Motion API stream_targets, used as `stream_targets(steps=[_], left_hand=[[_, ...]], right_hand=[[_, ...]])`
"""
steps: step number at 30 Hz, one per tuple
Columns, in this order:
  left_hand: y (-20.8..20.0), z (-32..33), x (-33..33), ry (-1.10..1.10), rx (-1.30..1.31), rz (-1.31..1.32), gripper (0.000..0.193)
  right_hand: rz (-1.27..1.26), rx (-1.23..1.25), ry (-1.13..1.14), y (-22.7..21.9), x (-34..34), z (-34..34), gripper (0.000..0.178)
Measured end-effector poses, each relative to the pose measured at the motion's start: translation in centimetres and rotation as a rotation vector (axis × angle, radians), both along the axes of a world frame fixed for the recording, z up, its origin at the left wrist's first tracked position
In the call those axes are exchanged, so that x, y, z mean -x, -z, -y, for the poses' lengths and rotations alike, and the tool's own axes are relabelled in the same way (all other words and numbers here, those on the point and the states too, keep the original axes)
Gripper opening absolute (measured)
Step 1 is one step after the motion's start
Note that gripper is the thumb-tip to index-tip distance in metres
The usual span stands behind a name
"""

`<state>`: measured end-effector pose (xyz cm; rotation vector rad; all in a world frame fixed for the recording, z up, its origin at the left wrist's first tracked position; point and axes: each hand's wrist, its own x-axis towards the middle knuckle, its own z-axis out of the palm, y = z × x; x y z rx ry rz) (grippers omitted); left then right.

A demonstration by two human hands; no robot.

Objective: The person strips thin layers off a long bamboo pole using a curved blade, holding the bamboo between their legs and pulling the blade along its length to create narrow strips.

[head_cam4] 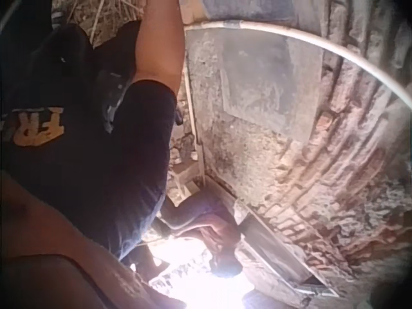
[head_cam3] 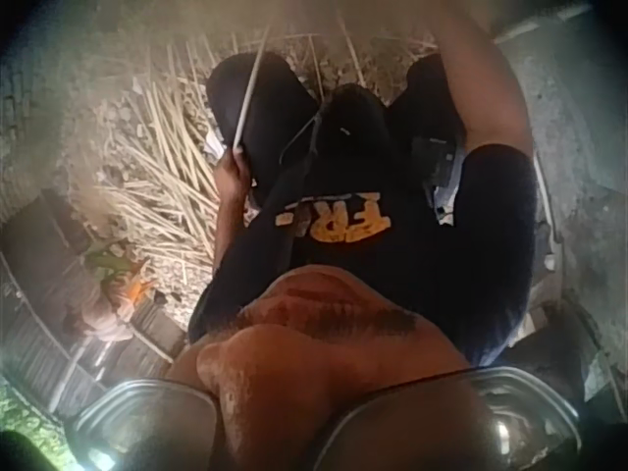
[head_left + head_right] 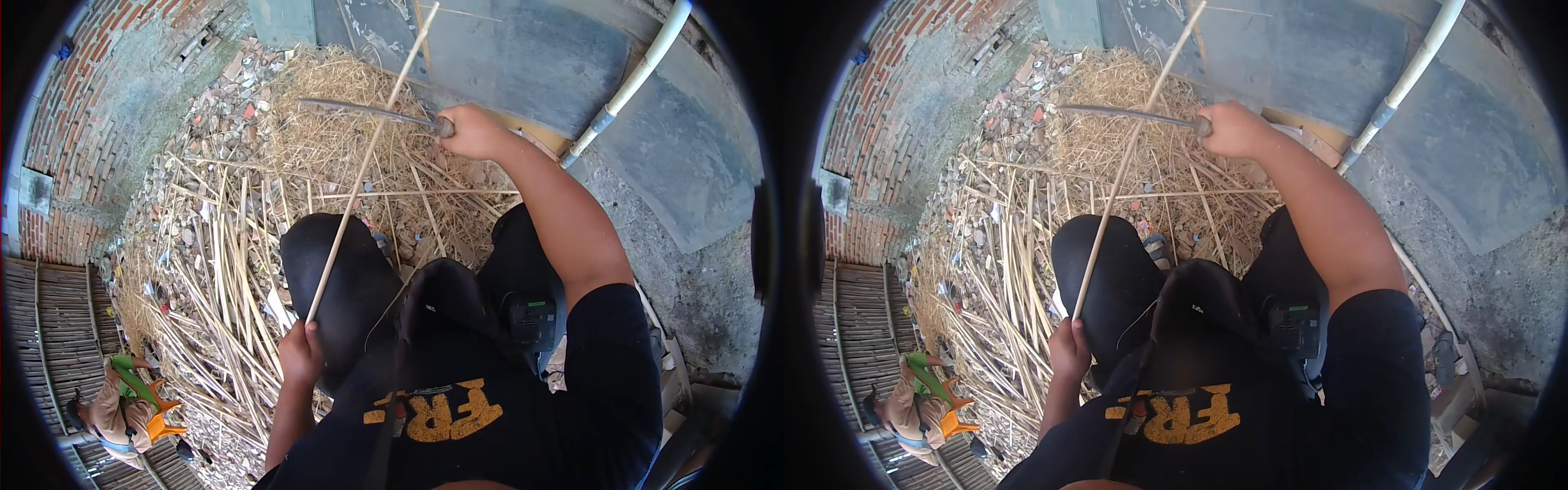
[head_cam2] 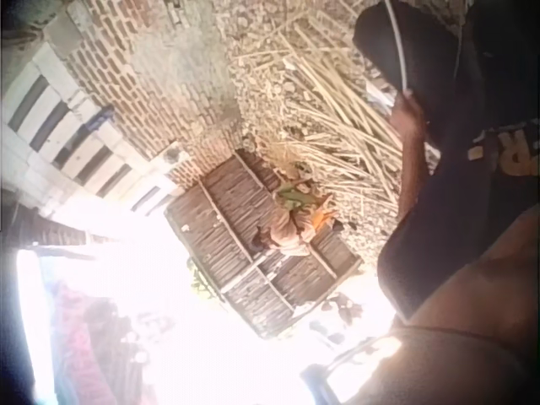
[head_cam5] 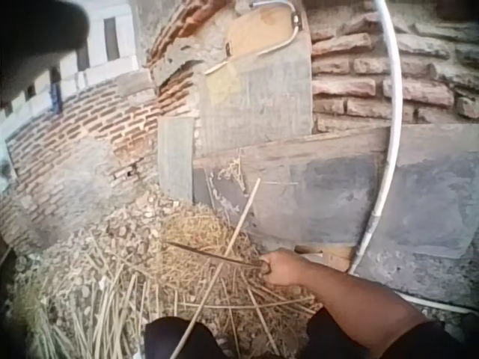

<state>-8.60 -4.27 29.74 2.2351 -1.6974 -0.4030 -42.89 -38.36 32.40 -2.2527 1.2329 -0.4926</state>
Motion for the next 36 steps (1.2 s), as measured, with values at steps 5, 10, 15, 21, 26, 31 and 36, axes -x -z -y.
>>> stream_targets(steps=[5, 10, 15, 21, 26, 31, 36], left_hand=[[0.2, -0.9, 0.4, 0.01, 0.051, 0.161, 0.03], [1.0, -0.8, 1.6, -0.058, 0.054, 0.27, 0.026], [1.0, -1.0, 1.4, -0.062, 0.09, 0.305, 0.024], [1.5, -1.3, 0.6, -0.011, 0.128, 0.232, 0.025], [0.5, -0.6, 0.3, 0.03, 0.103, 0.208, 0.028], [0.4, -0.7, -0.1, 0.021, 0.054, 0.121, 0.031], [0.7, -0.2, 0.2, -0.016, 0.045, 0.053, 0.032]], right_hand=[[-0.111, 0.039, -0.033, -1.9, -0.9, -2.1, 0.017], [-0.31, 0.118, -0.187, -2.1, -2.4, -3.6, 0.016], [-0.207, 0.006, -0.049, -0.7, -0.6, -1.1, 0.021], [-0.244, -0.02, -0.138, -1.0, -2.5, -2.7, 0.015], [-0.264, -0.002, -0.005, 0.9, -0.4, 0.0, 0.02], [-0.073, 0.008, -0.029, -1.4, -2.1, -3.0, 0.02], [-0.148, -0.074, -0.096, -0.6, -1.7, -1.9, 0.015]])
